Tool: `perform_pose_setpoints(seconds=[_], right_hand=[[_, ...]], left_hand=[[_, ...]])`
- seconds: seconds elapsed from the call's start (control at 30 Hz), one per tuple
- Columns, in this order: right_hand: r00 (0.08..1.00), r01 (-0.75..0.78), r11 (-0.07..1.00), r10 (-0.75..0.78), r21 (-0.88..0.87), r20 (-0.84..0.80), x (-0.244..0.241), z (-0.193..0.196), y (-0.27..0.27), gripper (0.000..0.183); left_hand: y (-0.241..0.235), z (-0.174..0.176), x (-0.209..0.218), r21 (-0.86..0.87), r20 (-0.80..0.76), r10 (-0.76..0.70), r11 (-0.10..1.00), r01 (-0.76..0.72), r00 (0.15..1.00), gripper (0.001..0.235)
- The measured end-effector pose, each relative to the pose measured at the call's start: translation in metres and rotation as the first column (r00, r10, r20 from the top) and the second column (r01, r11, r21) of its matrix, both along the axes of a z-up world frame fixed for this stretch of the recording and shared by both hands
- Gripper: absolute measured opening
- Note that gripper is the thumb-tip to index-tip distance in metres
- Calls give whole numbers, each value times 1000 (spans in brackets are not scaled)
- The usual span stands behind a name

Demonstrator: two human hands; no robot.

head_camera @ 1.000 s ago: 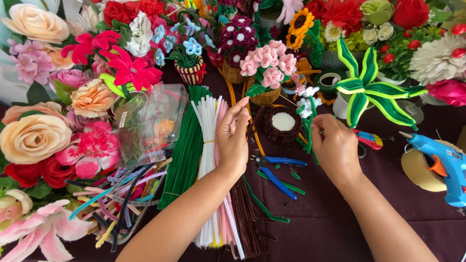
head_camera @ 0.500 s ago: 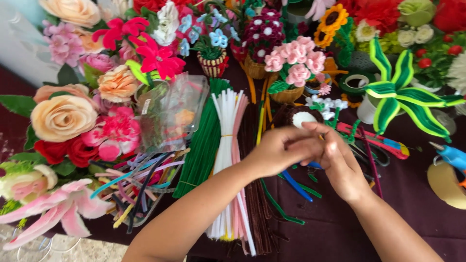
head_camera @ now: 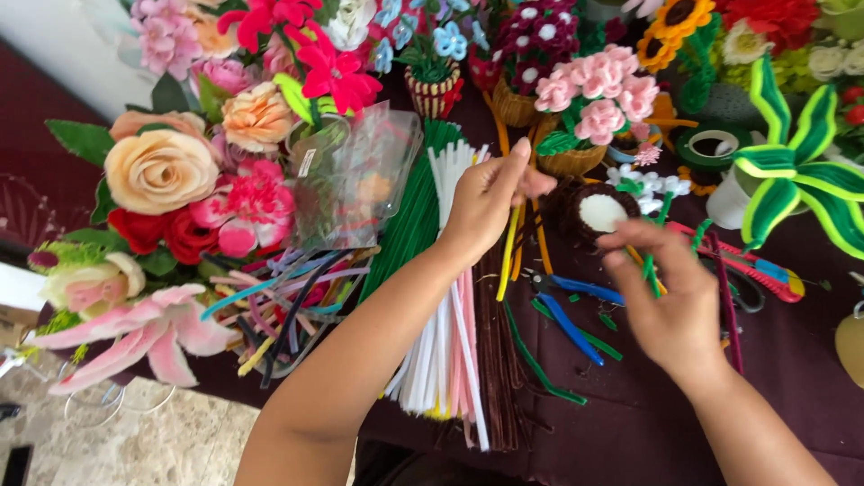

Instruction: Gluing small white artificial flowers onto stems and preparing craft wires using pliers

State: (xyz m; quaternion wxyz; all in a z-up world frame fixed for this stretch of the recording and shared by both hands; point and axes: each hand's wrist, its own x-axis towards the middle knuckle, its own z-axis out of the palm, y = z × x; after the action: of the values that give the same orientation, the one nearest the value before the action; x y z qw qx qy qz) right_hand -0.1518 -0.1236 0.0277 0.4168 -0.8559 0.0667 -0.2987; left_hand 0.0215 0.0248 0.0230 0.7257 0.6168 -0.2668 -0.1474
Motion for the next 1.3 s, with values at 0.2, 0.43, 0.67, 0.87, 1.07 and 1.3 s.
perform_pose_setpoints(seconds=[0.2,0.43,0.67,0.87,1.07,1.3], right_hand=[[908,-368,773,419,-516,-20,1,-12,22,19],[744,-546,456,649,-702,-157,-4,-9,60,35],[670,-538,297,719,-789,-186,17,0,81,17],[641,-559,351,757,-751,-123,16,-8,72,18],[639,-648,448,759,-616,-120,14,-18,57,23],[626,-726,530,774,-438,-101,19,-9,60,15]], left_hand=[[10,-7,-1,79,60,124,989,-128,990,27],[51,-3,-18,250,414,-66,967,-44,908,28],[63,-39,-14,431,687,-112,858,-278,718,20],[58,-52,-4,420,652,-76,864,-277,754,35],[56,-47,-5,312,623,18,911,-270,782,45],[56,-53,-5,367,611,15,880,-300,791,47]])
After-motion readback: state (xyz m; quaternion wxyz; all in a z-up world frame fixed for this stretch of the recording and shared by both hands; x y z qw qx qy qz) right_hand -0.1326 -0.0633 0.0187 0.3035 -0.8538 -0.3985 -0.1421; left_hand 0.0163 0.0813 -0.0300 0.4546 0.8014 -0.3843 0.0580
